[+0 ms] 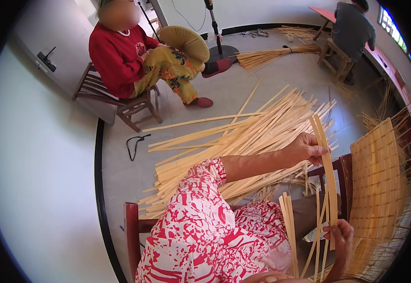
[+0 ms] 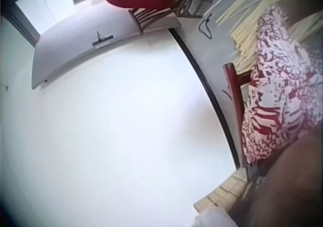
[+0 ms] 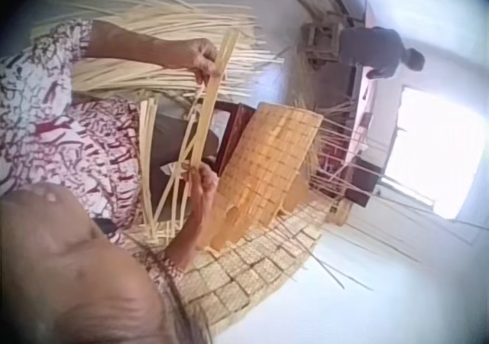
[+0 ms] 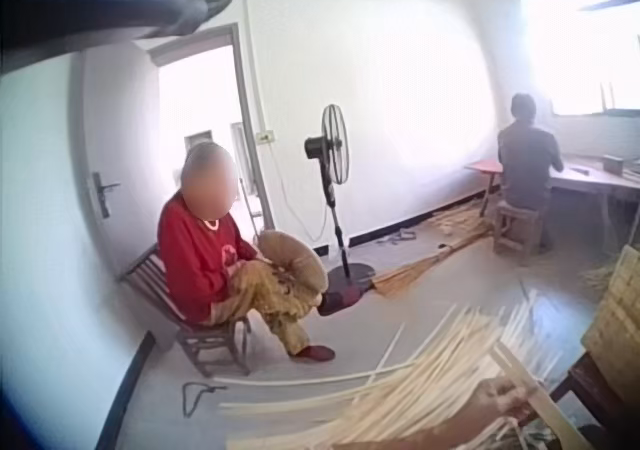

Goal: The person weaves a rectangular basket using thin bamboo strips, interlacing them by hand and occasionally using shears to trim excess material. The basket grows in height as the person continues to add and secure new strips.

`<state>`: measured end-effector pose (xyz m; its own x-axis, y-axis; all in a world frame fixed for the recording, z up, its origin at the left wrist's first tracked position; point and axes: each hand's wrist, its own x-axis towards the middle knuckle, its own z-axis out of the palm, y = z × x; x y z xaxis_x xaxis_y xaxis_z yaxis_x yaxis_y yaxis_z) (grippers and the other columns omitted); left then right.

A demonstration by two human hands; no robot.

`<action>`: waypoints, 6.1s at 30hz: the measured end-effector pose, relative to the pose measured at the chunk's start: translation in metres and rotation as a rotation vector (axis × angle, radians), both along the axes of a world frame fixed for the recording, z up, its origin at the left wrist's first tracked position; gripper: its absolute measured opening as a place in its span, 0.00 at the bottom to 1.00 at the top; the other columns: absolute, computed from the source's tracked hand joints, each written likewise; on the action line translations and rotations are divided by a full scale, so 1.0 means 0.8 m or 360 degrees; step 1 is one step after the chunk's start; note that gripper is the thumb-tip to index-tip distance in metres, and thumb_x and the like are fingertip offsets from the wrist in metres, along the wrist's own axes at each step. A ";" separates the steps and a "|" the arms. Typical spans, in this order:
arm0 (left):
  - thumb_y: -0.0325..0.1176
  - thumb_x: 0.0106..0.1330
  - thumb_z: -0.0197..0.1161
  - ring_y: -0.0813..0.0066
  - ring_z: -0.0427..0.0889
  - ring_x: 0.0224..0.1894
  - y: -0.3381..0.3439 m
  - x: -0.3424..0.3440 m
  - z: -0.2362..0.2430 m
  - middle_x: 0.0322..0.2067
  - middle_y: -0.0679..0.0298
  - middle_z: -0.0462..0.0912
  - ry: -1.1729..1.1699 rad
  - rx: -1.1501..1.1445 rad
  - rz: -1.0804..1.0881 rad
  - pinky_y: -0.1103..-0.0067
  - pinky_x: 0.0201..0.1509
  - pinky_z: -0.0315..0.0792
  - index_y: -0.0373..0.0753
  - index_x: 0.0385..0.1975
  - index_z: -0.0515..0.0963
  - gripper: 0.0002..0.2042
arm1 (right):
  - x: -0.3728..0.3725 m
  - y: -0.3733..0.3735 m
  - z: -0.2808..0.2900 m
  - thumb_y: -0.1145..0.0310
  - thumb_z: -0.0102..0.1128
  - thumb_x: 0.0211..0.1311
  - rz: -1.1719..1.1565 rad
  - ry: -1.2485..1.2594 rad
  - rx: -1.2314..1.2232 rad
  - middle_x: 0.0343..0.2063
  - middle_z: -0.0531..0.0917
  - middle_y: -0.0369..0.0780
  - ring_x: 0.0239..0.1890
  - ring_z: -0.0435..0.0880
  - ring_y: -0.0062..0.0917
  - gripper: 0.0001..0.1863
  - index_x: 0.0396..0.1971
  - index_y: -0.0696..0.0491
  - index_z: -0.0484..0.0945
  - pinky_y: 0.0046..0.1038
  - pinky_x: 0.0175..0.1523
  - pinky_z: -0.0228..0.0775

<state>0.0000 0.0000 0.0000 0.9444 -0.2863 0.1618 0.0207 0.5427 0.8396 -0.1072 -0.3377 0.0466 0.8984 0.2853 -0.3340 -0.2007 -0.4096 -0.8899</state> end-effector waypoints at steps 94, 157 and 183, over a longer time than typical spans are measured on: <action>0.36 0.70 0.63 0.77 0.87 0.31 -0.012 -0.063 -0.051 0.35 0.57 0.88 0.0231 -0.0076 0.0004 0.86 0.31 0.81 0.33 0.40 0.83 0.11 | -0.057 -0.048 -0.021 0.66 0.56 0.70 -0.0171 0.0011 -0.0499 0.21 0.84 0.41 0.21 0.85 0.21 0.12 0.32 0.60 0.77 0.22 0.24 0.76; 0.37 0.68 0.66 0.83 0.81 0.37 -0.018 -0.078 0.101 0.34 0.66 0.84 -0.0370 -0.0159 -0.0294 0.84 0.39 0.78 0.34 0.47 0.79 0.14 | -0.099 -0.143 -0.027 0.61 0.58 0.70 -0.0513 -0.1076 -0.0514 0.42 0.85 0.45 0.45 0.82 0.30 0.17 0.50 0.56 0.80 0.32 0.55 0.73; 0.41 0.50 0.81 0.67 0.78 0.38 -0.049 -0.186 0.146 0.33 0.59 0.80 -0.0540 -0.1386 -0.2051 0.71 0.45 0.70 0.34 0.33 0.80 0.20 | -0.111 -0.059 0.004 0.67 0.54 0.73 -0.2040 -0.1400 0.0896 0.48 0.83 0.45 0.50 0.84 0.30 0.13 0.51 0.57 0.74 0.28 0.53 0.81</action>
